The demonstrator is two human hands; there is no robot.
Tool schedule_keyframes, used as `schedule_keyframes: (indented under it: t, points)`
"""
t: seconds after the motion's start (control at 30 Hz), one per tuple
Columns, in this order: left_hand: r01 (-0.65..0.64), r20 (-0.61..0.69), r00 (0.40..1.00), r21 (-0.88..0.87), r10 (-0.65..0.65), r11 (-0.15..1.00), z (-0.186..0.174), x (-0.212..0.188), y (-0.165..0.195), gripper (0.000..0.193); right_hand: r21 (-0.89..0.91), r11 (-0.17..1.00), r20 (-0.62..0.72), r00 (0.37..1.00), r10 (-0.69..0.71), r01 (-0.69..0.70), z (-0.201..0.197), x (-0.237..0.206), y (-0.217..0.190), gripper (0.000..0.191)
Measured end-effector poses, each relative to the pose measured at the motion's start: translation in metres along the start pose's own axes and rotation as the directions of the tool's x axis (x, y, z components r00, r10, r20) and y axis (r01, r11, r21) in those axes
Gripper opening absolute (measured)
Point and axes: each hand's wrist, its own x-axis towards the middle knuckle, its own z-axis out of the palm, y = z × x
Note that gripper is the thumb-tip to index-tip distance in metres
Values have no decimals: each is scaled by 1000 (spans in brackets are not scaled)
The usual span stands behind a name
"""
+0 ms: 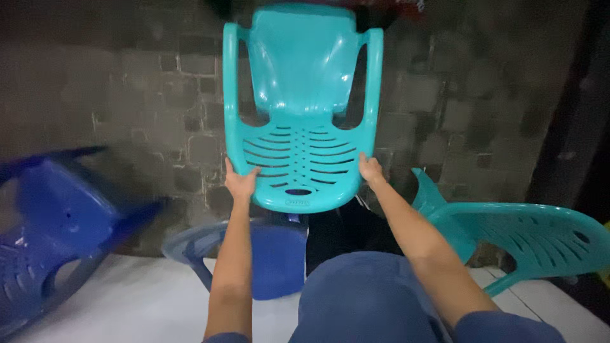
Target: The person pours liquid from a kettle into a plastic cup and then moves several plastic chairs around a table. The person handles the kettle, cup, and chairs by hand.
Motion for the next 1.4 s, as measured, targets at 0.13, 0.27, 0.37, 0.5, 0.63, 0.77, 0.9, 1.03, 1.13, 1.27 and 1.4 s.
schedule_keyframes:
  t: [0.13,0.27,0.37,0.5,0.63,0.77,0.9,1.03,1.13,1.27,1.4]
  points:
    - [-29,43,999,254,19,967,1,1,3,115,-195,958,47,978,-205,211,-10,6,-1,67]
    - [-115,115,990,369,77,922,-1,3,13,105,-191,912,85,932,-353,363,-14,-3,6,78]
    - [-185,161,979,439,125,879,-4,2,24,96,-247,809,72,843,-533,533,-16,-13,8,79]
    - [-294,215,954,533,209,794,-8,-2,39,91,-241,780,55,810,-584,578,-25,-15,-1,68]
    - [-470,212,883,427,419,773,-5,-10,49,82,-156,746,84,761,-643,648,-47,-7,-16,53]
    - [-486,221,874,373,433,790,1,-18,56,64,-231,798,187,830,-525,556,-75,6,-25,40]
    - [-485,210,874,330,438,810,11,-27,70,53,-259,742,208,786,-583,619,-119,30,-36,33]
    - [-489,179,872,280,456,826,27,-40,96,43,-271,693,216,743,-633,668,-171,55,-47,30]
    - [-458,155,889,265,432,848,52,-49,127,42,-241,665,224,707,-671,707,-210,75,-51,29]
    - [-484,108,875,203,471,851,90,-57,172,38,-140,679,204,692,-692,721,-253,103,-52,28]
    - [-469,96,882,87,462,879,131,-69,215,37,-77,636,185,638,-748,768,-292,119,-59,27]
